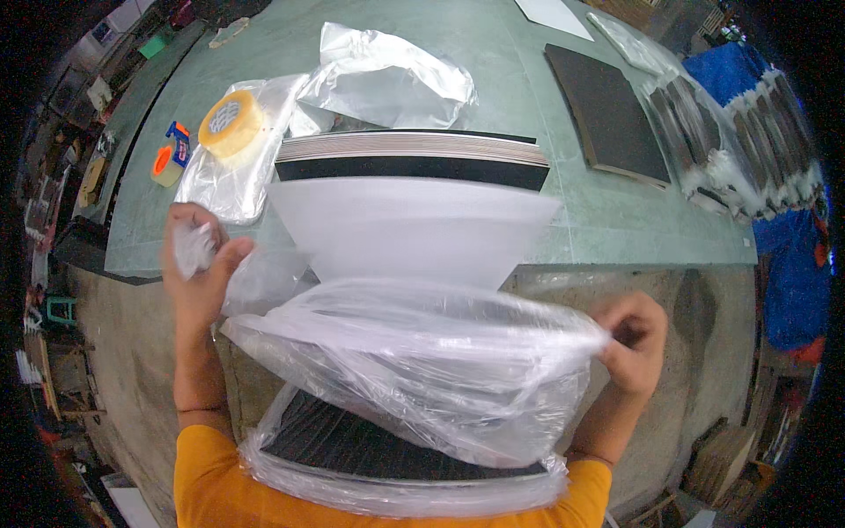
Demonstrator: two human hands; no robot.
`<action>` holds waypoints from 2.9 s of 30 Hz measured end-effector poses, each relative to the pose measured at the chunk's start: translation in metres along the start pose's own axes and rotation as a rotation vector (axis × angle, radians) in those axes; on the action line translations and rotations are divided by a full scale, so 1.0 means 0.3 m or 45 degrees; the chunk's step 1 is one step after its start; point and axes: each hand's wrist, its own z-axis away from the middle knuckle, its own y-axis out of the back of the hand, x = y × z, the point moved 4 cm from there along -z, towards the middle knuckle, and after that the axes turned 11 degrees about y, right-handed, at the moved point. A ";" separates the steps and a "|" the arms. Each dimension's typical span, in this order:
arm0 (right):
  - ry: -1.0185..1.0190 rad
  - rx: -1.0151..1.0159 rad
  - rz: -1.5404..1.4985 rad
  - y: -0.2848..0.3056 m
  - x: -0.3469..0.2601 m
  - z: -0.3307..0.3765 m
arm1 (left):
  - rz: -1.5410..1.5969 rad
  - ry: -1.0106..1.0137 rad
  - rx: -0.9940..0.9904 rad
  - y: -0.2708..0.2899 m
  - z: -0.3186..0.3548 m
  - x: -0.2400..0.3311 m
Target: The person places black rectangular boards into clear plastic bags by hand while working at a large table.
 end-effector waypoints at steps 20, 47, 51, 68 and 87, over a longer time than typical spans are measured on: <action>-1.344 -0.036 -0.065 -0.069 0.810 0.355 | 0.257 1.291 -1.384 -0.411 0.221 -0.739; -0.773 -1.617 0.562 -0.405 0.737 0.252 | -0.318 -0.015 -1.209 -0.671 0.243 -0.578; -0.570 -1.419 0.102 -0.558 0.498 0.062 | 0.430 0.417 -0.884 -0.571 0.106 -0.144; -0.573 -0.447 -0.432 -0.309 0.357 -0.085 | 0.461 0.192 -0.909 -0.331 -0.054 -0.055; -0.022 -0.952 -1.887 -0.599 -0.190 -0.103 | 0.512 0.414 -0.787 -0.427 -0.010 -0.056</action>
